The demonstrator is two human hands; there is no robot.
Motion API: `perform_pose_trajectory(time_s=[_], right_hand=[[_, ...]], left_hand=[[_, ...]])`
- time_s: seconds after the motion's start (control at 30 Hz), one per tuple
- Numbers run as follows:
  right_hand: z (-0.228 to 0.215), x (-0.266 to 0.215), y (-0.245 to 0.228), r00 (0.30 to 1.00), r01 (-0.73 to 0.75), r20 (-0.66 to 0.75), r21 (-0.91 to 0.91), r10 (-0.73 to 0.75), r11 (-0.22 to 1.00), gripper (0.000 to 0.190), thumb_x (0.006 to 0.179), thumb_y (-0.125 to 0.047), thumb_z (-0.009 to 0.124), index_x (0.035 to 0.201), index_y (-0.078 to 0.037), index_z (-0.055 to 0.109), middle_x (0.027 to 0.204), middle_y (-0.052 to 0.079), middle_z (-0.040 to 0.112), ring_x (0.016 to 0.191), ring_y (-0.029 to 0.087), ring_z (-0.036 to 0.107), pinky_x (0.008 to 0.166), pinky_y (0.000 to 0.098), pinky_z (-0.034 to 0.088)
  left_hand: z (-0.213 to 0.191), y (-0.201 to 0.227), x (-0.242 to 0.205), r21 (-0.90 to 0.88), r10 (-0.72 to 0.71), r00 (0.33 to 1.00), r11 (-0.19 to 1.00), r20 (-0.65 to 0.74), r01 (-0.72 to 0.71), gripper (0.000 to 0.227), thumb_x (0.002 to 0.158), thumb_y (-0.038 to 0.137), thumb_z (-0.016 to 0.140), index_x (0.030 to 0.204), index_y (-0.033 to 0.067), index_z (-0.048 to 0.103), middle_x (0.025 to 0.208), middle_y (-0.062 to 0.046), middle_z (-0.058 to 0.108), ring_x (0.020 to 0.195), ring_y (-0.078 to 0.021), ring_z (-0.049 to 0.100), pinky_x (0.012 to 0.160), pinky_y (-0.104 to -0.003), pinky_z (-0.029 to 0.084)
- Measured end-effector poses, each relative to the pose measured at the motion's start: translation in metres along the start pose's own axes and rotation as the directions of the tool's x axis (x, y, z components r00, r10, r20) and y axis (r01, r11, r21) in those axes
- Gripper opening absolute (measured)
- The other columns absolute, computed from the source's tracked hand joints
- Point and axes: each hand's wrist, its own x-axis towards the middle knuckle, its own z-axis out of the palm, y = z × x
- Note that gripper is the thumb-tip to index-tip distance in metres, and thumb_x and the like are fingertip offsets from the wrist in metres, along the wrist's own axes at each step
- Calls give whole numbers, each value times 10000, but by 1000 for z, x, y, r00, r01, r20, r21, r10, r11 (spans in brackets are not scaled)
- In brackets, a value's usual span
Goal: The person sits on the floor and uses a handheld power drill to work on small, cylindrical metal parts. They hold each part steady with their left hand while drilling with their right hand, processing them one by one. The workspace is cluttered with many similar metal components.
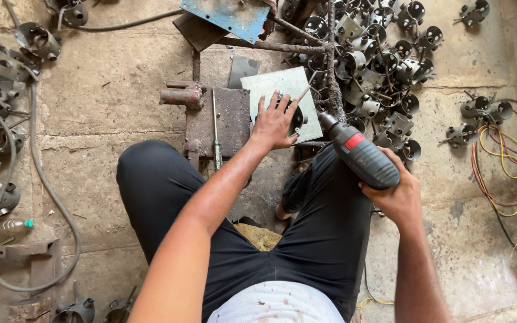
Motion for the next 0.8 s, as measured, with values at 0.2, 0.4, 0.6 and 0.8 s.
perform_pose_trajectory(time_s=[0.2,0.4,0.6,0.8], right_hand=[[8,14,-6,971,212,-72,-169,-227,962,728,725,-224,901,1369,-75,597,1104,196,741,984,306,743,870,423,601],[24,1,-4,938,277,-158,-196,-309,941,688,800,-243,894,1397,-74,594,1118,181,747,972,298,753,845,401,616],[20,-5,-1,924,290,-190,-222,-333,931,673,777,-218,901,1375,-98,619,1105,169,750,950,295,757,834,408,616],[14,-2,-3,942,255,-164,-212,-292,943,704,759,-245,921,1378,-100,618,1042,163,746,885,290,754,781,409,603]], left_hand=[[-1,0,0,-30,14,1000,999,-14,-15,1118,759,615,766,1599,103,236,1617,-206,297,1514,-431,233,1184,-716,184],[1,-1,4,5,9,1000,1000,-11,-9,1118,773,633,745,1606,102,222,1627,-203,275,1506,-436,238,1165,-717,238],[1,-1,6,31,12,1000,999,27,-13,1117,785,653,730,1605,104,208,1642,-198,246,1513,-430,223,1131,-700,315],[2,0,5,35,7,1000,999,29,-8,1132,774,658,733,1610,112,202,1643,-193,244,1514,-427,223,1121,-686,343]])
